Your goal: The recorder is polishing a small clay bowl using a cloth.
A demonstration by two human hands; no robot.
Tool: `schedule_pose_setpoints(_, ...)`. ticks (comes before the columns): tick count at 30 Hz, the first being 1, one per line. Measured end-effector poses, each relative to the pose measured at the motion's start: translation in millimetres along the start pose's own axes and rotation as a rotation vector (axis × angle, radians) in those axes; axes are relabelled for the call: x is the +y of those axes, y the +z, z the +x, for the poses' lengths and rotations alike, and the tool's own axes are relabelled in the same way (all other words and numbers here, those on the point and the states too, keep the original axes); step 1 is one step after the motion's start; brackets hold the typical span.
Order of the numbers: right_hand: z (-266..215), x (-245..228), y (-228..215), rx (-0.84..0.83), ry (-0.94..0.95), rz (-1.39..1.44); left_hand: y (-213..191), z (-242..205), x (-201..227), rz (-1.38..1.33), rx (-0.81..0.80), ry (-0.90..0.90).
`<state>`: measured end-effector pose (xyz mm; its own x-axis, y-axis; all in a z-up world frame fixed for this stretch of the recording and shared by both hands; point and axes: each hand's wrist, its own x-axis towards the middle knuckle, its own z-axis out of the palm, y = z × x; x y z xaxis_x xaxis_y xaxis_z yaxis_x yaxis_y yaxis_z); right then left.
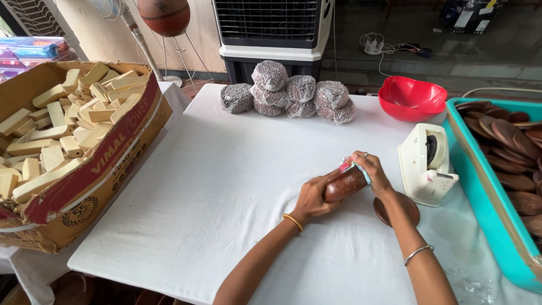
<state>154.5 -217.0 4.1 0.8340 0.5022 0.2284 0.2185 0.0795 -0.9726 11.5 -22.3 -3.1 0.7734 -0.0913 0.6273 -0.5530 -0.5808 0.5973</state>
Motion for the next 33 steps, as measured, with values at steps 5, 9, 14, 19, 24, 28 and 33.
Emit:
schedule_pose_setpoints(5, -2.3, -33.8, 25.7, 0.117, 0.058, -0.090, -7.1, 1.0, 10.4, -0.142, 0.253, 0.107)
schedule_pose_setpoints(9, -10.5, -70.9, 56.5, 0.210, 0.093, -0.376, -38.0, 9.9, 56.2, 0.441, 0.357, 0.280)
schedule_pose_setpoints(14, -12.9, -73.0, 74.8, 0.334, -0.012, -0.460, -29.5, 9.8, 35.1, 0.166, 0.254, 0.055)
schedule_pose_setpoints(19, -1.1, -38.6, 54.9, 0.529, -0.221, 0.071, -24.9, 1.9, 3.3, 0.052, 0.249, -0.049)
schedule_pose_setpoints(24, -24.7, -79.1, 91.4, 0.182, -0.794, -0.498, -25.6, 1.8, 3.6, -0.168, 0.343, -0.219)
schedule_pose_setpoints(28, -32.1, -69.1, 109.1, 0.275, -0.543, -0.670, -26.8, 0.9, -3.9, -0.287, 0.346, -0.211)
schedule_pose_setpoints(33, -26.0, -72.4, 110.1, 0.436, -0.343, -0.520, -21.7, 0.4, -7.4, -0.103, 0.387, -0.174)
